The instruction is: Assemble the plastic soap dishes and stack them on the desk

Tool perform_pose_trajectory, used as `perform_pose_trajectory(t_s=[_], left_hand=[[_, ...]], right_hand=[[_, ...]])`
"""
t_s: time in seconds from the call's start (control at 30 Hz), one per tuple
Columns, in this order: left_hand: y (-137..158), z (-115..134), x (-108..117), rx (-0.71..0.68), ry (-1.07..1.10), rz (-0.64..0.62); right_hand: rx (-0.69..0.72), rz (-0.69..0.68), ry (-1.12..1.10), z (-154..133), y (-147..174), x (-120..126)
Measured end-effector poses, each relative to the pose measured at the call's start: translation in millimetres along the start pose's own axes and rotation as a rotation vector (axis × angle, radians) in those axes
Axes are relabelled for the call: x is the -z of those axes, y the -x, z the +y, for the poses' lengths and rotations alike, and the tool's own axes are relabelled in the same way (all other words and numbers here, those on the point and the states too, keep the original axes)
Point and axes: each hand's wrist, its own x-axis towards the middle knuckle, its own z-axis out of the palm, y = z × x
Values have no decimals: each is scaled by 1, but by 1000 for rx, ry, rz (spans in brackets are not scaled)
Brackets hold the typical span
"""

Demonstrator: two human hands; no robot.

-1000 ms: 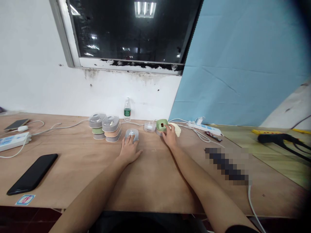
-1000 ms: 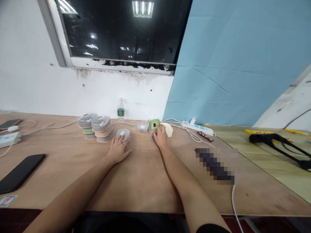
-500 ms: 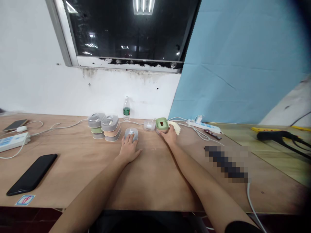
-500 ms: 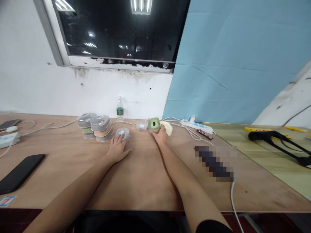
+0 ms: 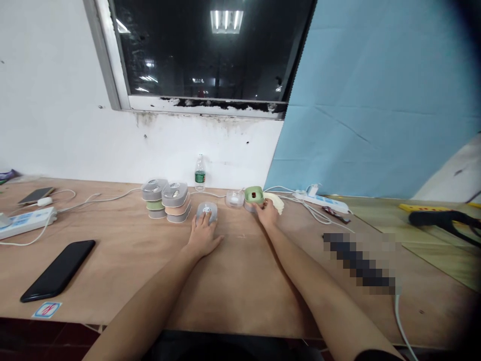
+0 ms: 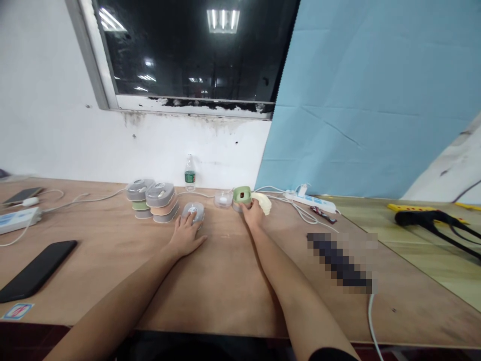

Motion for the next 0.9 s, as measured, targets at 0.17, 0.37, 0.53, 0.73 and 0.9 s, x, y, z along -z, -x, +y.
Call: perform_pose_trajectory(t_s=[0.17,0.37,0.53,0.73,0.9], left_hand=[[0,0,0,0,-2,-1],[0,-1,-1,-11,0,5],[0,-1,-2,-2,-3,-1],[-1,0,-1,-2,1,-4],[-1,0,-1,0,8,6]], right_hand=[[-8,-45,17,-10,0,-1],[-96,-21,45,-21,-1,-11],[-110,38,31,-22,-5,-21],[-86,111,-18,-20,-3,-20],[-144,48,-8,-25,0,-14]])
